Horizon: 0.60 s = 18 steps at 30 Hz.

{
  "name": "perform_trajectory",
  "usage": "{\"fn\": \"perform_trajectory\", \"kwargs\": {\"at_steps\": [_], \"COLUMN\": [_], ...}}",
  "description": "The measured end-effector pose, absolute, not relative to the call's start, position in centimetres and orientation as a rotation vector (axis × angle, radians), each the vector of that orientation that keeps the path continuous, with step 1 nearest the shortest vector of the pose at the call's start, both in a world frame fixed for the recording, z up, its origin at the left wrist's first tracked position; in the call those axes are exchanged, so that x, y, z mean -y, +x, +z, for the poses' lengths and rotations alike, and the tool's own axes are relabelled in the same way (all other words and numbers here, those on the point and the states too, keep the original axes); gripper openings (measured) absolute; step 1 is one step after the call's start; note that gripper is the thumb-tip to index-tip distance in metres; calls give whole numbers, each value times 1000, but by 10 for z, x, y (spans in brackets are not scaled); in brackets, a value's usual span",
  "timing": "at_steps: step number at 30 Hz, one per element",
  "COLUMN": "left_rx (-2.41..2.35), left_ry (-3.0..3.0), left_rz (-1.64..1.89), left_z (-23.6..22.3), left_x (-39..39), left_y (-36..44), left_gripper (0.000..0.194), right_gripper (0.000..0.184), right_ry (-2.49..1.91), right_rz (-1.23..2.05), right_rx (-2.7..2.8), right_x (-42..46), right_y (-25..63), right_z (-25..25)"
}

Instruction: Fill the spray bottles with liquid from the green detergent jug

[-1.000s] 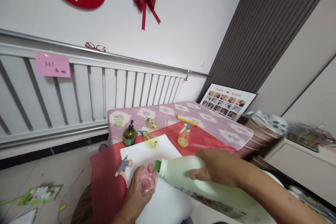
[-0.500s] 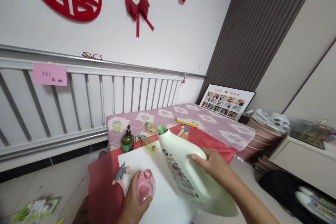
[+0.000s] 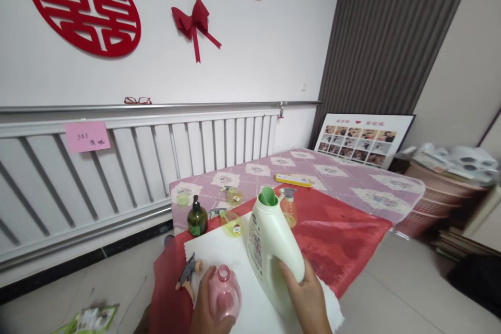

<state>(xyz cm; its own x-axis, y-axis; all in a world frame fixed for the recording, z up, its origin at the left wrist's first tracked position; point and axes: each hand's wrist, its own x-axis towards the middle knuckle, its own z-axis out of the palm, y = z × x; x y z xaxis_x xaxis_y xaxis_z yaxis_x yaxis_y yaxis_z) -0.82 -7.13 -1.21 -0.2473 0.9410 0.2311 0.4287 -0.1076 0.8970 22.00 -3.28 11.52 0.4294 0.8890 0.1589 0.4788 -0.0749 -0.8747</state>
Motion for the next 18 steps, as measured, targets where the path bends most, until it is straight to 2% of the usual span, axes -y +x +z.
{"fn": "perform_trajectory", "kwargs": {"at_steps": [6, 11, 13, 14, 18], "left_rx": [-1634, -1815, -1965, -1991, -1991], "left_ry": [1661, 1516, 1463, 1474, 1423], "left_rz": [1523, 1668, 1488, 1267, 1027], "left_z": [-26, 10, 26, 32, 32], "left_x": [69, 63, 58, 56, 48], "left_y": [-23, -62, -86, -98, -130], "left_gripper": [88, 63, 59, 60, 52], "right_gripper": [40, 44, 46, 47, 47], "right_ry": [-1619, -1645, -1667, -1673, -1629], "right_rz": [488, 545, 570, 575, 529], "right_rx": [1208, 1250, 1251, 1240, 1181], "right_x": [29, 33, 32, 32, 29], "right_y": [229, 229, 229, 228, 228], "right_z": [102, 102, 103, 103, 103]}}
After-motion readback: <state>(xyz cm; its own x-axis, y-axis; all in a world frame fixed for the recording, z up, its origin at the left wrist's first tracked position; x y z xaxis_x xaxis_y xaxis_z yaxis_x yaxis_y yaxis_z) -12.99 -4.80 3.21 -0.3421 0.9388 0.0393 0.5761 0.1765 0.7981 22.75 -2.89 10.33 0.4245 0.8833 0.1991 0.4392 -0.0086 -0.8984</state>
